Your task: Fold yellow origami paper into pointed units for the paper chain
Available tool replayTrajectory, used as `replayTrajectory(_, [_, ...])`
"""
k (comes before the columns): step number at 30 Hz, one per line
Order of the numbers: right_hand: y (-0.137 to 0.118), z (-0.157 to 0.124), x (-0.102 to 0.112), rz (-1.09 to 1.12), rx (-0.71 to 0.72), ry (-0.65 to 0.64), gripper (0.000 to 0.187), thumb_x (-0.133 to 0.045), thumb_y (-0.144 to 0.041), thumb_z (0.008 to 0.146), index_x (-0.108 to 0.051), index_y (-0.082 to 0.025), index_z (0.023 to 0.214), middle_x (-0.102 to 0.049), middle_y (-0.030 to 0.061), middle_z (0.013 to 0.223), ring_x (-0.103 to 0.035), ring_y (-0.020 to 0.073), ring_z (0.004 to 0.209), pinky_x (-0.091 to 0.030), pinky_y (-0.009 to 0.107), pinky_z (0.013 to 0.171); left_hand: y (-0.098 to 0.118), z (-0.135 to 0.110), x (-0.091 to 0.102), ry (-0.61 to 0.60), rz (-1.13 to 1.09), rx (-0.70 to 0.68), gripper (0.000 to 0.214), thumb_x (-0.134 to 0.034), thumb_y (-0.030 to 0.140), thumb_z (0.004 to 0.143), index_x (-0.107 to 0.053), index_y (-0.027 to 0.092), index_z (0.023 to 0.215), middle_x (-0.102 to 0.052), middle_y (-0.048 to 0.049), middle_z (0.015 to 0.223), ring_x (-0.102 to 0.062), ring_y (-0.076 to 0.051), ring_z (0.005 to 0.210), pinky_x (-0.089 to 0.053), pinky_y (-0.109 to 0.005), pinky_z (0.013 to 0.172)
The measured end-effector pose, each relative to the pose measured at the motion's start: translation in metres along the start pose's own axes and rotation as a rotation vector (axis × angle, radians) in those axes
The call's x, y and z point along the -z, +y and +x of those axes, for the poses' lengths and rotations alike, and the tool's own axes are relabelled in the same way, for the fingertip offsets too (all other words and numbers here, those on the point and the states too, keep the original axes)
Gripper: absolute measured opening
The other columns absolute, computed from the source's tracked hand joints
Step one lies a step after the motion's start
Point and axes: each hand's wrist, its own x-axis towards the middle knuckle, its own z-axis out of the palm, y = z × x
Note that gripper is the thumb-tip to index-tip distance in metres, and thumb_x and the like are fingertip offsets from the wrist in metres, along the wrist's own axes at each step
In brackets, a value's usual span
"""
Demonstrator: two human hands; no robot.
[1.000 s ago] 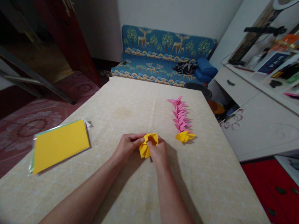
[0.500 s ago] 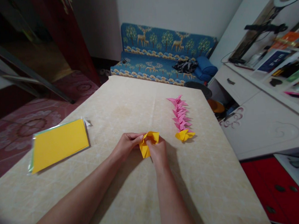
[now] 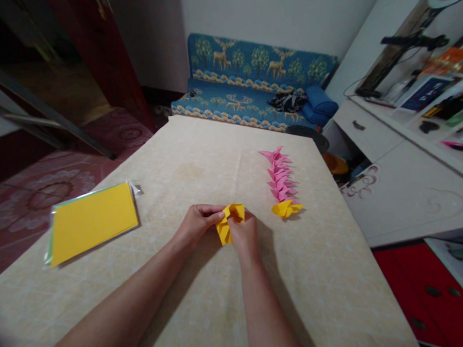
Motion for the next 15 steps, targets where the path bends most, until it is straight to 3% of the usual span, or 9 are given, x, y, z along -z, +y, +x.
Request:
replayTrajectory(8, [0.0074, 0.0017, -0.0013, 0.018, 0.039, 0.004, 0.011, -0.057, -0.025, 0.067, -0.063, -0.022, 0.075, -0.068, 0.0021, 0.070, -0.065, 0.0187, 0.065, -0.050, 0.025, 0.054, -0.0010, 0.0010, 0.0021, -0.030, 0.014, -0.012, 0.034, -0.080, 0.029, 0.058, -0.074, 0.011, 0.086, -0.072, -0.0143, 0.087, -0.066, -0.020, 0.071, -0.051, -0.033, 0.072])
replayTrajectory(15, [0.0014, -0.0005, -0.0001, 0.071, 0.005, 0.024, 0.013, -0.059, -0.024, 0.063, -0.064, -0.022, 0.074, -0.070, 0.0043, 0.071, -0.066, 0.0227, 0.065, -0.050, 0.028, 0.052, 0.0008, 0.0011, 0.0026, -0.056, 0.014, 0.016, 0.034, -0.080, 0.029, 0.057, -0.074, 0.012, 0.086, -0.072, -0.0138, 0.085, -0.066, -0.021, 0.069, -0.051, -0.034, 0.070])
